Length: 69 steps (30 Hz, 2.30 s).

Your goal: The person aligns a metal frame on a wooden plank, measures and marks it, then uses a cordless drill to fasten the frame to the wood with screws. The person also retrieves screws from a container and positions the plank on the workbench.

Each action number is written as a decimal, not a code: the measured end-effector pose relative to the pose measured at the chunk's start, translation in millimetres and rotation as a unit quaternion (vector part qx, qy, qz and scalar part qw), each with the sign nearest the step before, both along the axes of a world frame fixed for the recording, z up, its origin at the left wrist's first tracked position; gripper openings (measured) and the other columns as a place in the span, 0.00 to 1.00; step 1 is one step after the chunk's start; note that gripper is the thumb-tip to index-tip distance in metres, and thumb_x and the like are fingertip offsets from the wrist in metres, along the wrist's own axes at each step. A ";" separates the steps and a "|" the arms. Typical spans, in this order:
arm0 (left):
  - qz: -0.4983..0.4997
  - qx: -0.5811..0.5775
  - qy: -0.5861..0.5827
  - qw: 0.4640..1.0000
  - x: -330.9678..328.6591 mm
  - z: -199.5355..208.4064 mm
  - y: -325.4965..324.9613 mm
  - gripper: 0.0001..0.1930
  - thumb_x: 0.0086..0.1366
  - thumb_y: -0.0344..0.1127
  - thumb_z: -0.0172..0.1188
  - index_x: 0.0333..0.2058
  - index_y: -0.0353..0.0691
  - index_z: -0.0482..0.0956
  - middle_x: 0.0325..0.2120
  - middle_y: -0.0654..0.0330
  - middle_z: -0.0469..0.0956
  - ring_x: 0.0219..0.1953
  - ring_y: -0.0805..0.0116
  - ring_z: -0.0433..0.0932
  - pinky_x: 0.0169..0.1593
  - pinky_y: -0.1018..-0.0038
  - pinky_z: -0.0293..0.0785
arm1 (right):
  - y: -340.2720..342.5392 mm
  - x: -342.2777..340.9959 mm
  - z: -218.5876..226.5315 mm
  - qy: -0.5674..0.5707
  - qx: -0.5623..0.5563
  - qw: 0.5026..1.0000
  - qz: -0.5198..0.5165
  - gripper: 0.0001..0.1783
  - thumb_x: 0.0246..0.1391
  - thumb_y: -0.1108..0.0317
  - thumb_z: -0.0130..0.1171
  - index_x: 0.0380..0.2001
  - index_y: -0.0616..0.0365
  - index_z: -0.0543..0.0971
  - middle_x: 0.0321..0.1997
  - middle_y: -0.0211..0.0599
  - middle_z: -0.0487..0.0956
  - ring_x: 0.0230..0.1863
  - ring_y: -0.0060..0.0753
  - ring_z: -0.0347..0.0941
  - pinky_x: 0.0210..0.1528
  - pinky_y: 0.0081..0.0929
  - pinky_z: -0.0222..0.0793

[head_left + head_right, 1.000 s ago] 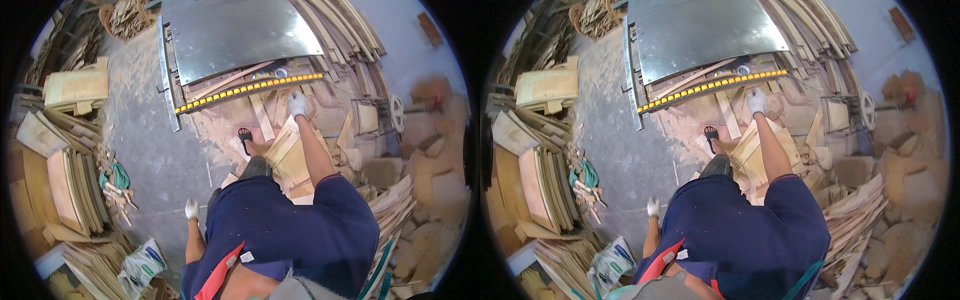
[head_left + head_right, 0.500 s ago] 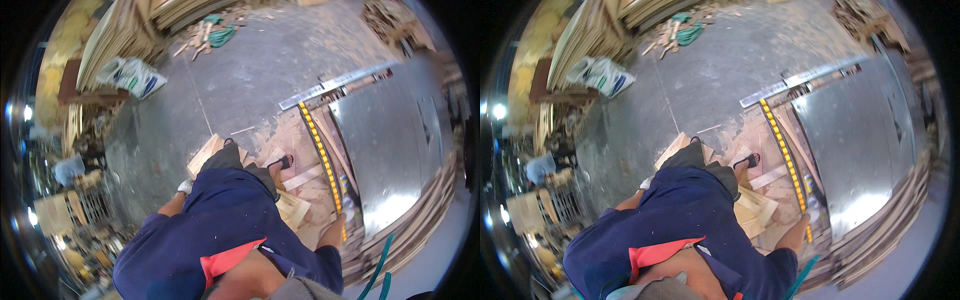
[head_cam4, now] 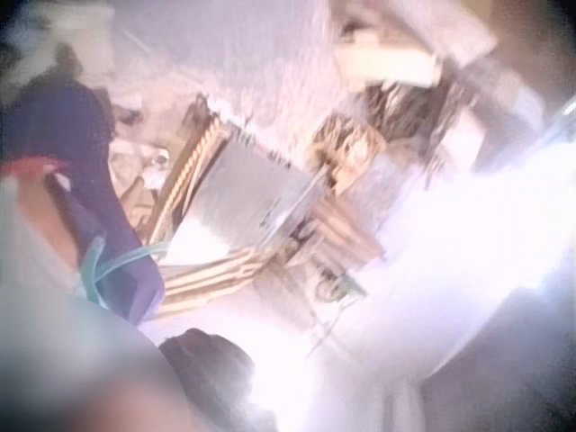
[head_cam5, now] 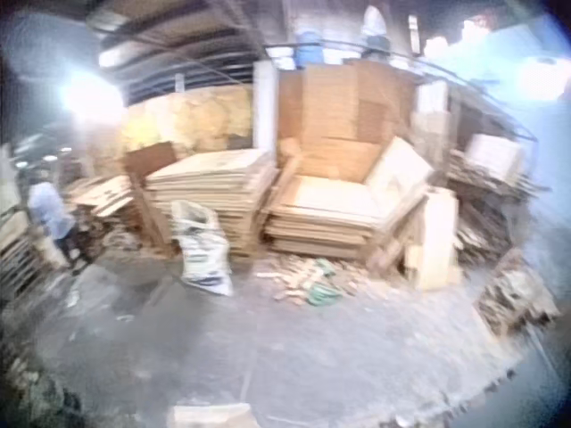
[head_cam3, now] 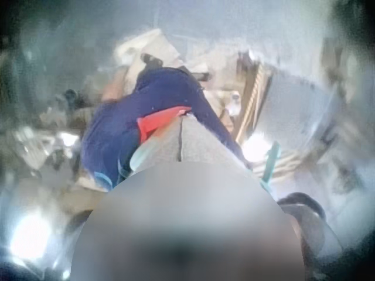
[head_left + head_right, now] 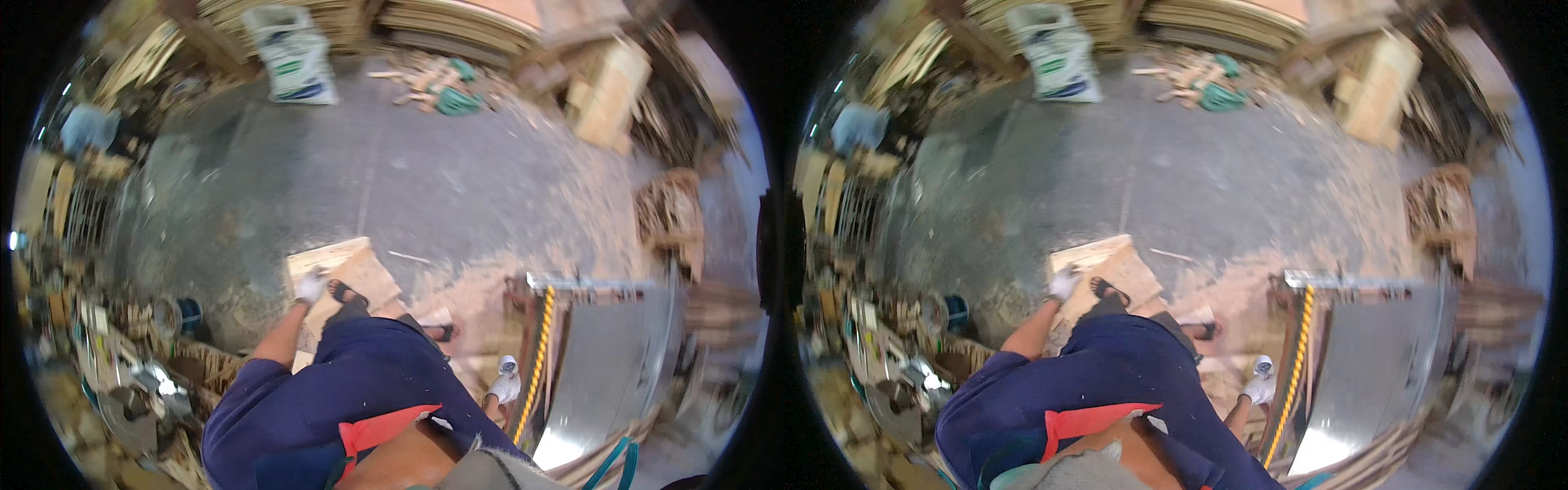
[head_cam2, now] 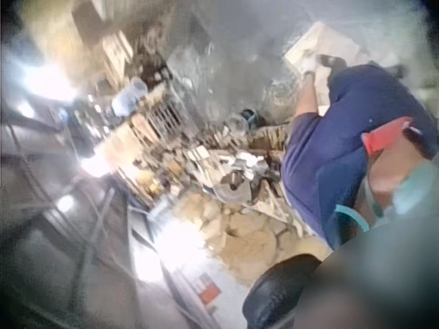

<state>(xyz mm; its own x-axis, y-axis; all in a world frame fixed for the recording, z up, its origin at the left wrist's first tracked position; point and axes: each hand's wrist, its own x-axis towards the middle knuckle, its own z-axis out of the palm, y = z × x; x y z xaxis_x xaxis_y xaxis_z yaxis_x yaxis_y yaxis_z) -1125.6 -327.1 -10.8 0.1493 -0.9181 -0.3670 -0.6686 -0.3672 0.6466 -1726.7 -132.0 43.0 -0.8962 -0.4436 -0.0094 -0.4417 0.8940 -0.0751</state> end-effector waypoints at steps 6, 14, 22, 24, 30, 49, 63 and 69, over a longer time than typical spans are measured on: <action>-0.072 -0.044 0.175 0.981 9.3 72.9 -67.8 0.35 0.56 0.48 0.69 0.60 0.40 0.71 0.52 0.48 0.78 0.54 0.53 0.78 0.57 0.64 0.74 | -221.3 230.9 12.8 -0.114 -0.020 0.909 0.401 0.11 0.50 0.65 0.59 0.32 0.59 0.84 0.32 0.54 0.82 0.34 0.57 0.79 0.38 0.48 0.72; -0.084 -0.149 0.077 0.982 142.6 170.3 -79.5 0.52 0.45 0.47 0.76 0.68 0.47 0.58 0.48 0.49 0.70 0.51 0.44 0.75 0.52 0.57 0.75 | -407.3 568.9 93.0 -0.110 0.065 0.555 0.822 0.15 0.51 0.59 0.55 0.31 0.55 0.85 0.32 0.49 0.83 0.39 0.53 0.79 0.69 0.55 0.54; 0.135 -0.266 -0.012 0.954 316.4 138.9 -72.3 0.28 0.50 0.42 0.70 0.48 0.39 0.72 0.42 0.53 0.75 0.43 0.50 0.79 0.45 0.60 0.78 | -438.2 816.5 97.4 -0.175 0.093 0.343 0.918 0.16 0.53 0.56 0.56 0.29 0.57 0.84 0.28 0.52 0.81 0.34 0.56 0.78 0.53 0.51 0.69; 0.194 -0.281 0.022 0.940 376.4 139.0 -67.0 0.28 0.49 0.39 0.71 0.50 0.42 0.74 0.42 0.55 0.78 0.45 0.55 0.80 0.47 0.63 0.78 | -443.1 880.2 107.6 -0.239 0.116 0.356 0.896 0.21 0.57 0.51 0.55 0.29 0.59 0.83 0.29 0.56 0.80 0.35 0.60 0.78 0.42 0.49 0.72; 0.514 -0.204 0.036 0.832 549.3 131.3 -27.3 0.30 0.49 0.44 0.76 0.49 0.43 0.74 0.40 0.58 0.81 0.44 0.62 0.81 0.47 0.68 0.79 | -489.0 1108.0 107.1 -0.231 0.197 0.141 0.942 0.18 0.57 0.52 0.60 0.34 0.57 0.84 0.29 0.51 0.81 0.35 0.54 0.80 0.37 0.45 0.72; 0.916 -0.144 -0.167 0.334 906.1 90.5 192.9 0.35 0.47 0.41 0.78 0.51 0.36 0.71 0.42 0.49 0.81 0.44 0.54 0.82 0.49 0.64 0.76 | -462.9 1637.0 -39.2 -0.040 0.328 0.035 0.943 0.20 0.53 0.52 0.60 0.40 0.56 0.85 0.40 0.51 0.84 0.44 0.54 0.81 0.47 0.44 0.74; 0.940 -0.115 -0.287 0.145 1161.4 78.9 391.4 0.21 0.49 0.36 0.73 0.40 0.37 0.75 0.32 0.53 0.82 0.34 0.58 0.82 0.41 0.65 0.77 | -429.1 1883.4 -114.4 -0.022 0.490 0.093 0.867 0.22 0.57 0.51 0.53 0.35 0.61 0.85 0.36 0.58 0.83 0.43 0.56 0.80 0.47 0.46 0.72; 0.954 -0.017 -0.287 0.089 1189.6 73.4 449.0 0.23 0.47 0.41 0.72 0.40 0.40 0.75 0.35 0.47 0.80 0.39 0.44 0.80 0.44 0.55 0.75 | -341.9 2117.2 -74.9 0.042 0.428 0.018 0.903 0.22 0.57 0.52 0.52 0.34 0.61 0.85 0.34 0.57 0.83 0.42 0.55 0.81 0.48 0.45 0.72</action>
